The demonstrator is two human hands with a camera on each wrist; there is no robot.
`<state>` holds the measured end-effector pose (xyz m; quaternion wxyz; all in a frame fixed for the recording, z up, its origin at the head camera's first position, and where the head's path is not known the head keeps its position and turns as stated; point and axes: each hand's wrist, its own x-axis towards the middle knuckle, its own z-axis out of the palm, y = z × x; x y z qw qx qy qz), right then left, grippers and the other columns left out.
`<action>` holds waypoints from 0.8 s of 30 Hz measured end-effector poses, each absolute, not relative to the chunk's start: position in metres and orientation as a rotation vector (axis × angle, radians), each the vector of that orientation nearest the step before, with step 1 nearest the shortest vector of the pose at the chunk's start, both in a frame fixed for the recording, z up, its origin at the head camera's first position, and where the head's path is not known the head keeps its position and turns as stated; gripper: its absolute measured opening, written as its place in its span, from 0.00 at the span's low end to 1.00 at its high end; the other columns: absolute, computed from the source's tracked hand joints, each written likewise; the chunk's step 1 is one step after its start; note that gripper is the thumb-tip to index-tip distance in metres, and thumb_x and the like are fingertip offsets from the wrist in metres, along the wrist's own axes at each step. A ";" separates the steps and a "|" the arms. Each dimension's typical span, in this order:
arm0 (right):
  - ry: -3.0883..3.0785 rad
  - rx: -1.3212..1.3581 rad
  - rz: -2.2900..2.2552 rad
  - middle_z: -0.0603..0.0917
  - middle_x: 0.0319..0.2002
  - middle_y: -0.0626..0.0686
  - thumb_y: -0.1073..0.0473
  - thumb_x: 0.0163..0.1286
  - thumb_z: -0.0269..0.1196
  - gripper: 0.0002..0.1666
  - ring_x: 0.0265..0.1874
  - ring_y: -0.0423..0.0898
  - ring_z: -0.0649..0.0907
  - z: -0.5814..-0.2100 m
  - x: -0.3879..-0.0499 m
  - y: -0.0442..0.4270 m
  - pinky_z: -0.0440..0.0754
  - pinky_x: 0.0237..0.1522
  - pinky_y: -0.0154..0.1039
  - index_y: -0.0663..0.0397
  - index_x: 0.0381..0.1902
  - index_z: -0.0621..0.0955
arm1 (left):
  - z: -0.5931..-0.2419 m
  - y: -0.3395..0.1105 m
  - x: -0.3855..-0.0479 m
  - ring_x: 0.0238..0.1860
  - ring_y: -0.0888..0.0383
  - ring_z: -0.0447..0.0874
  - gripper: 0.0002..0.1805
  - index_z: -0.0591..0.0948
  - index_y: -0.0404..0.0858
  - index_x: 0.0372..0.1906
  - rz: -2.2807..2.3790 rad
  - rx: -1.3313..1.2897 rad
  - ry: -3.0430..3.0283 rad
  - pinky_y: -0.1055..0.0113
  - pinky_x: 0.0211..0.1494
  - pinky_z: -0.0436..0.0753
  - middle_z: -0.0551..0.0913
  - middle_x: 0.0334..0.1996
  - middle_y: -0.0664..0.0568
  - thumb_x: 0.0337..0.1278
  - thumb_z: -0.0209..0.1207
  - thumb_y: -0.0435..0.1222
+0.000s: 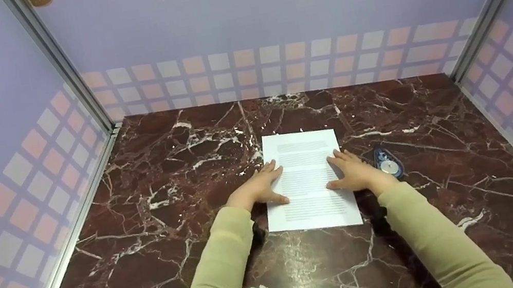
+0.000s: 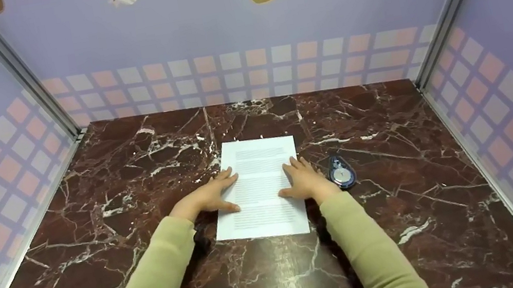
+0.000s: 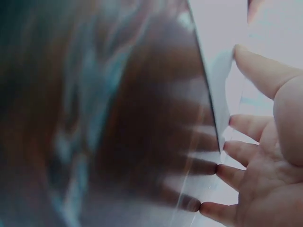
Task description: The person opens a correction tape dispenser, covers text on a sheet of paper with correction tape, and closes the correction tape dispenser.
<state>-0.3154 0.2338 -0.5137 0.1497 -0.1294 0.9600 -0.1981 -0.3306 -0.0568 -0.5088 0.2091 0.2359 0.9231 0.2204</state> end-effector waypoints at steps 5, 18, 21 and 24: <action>2.753 -0.363 -0.616 0.49 0.83 0.66 0.45 0.69 0.69 0.52 0.81 0.72 0.46 -0.517 -0.309 0.236 0.49 0.75 0.80 0.59 0.81 0.60 | -0.515 -0.060 -0.327 0.86 0.48 0.37 0.55 0.57 0.41 0.82 0.673 0.660 2.566 0.52 0.88 0.37 0.44 0.85 0.45 0.55 0.74 0.48; 2.747 -0.388 -0.791 0.50 0.83 0.64 0.45 0.66 0.71 0.53 0.82 0.69 0.42 -0.527 -0.297 0.244 0.39 0.75 0.81 0.56 0.81 0.61 | -0.524 -0.068 -0.315 0.86 0.49 0.39 0.55 0.56 0.42 0.83 0.746 0.669 2.572 0.51 0.88 0.35 0.44 0.85 0.47 0.55 0.74 0.48; 2.748 -0.383 -0.809 0.50 0.83 0.63 0.45 0.66 0.71 0.52 0.82 0.69 0.42 -0.528 -0.297 0.246 0.39 0.75 0.81 0.55 0.81 0.62 | -0.524 -0.068 -0.313 0.86 0.49 0.40 0.54 0.57 0.42 0.82 0.768 0.670 2.579 0.51 0.88 0.35 0.45 0.85 0.47 0.55 0.74 0.48; 2.741 -0.377 -0.817 0.50 0.83 0.62 0.45 0.67 0.70 0.51 0.82 0.68 0.42 -0.528 -0.297 0.247 0.38 0.75 0.80 0.54 0.81 0.61 | -0.524 -0.067 -0.312 0.86 0.48 0.40 0.54 0.57 0.40 0.82 0.771 0.684 2.589 0.51 0.88 0.35 0.45 0.85 0.46 0.55 0.74 0.47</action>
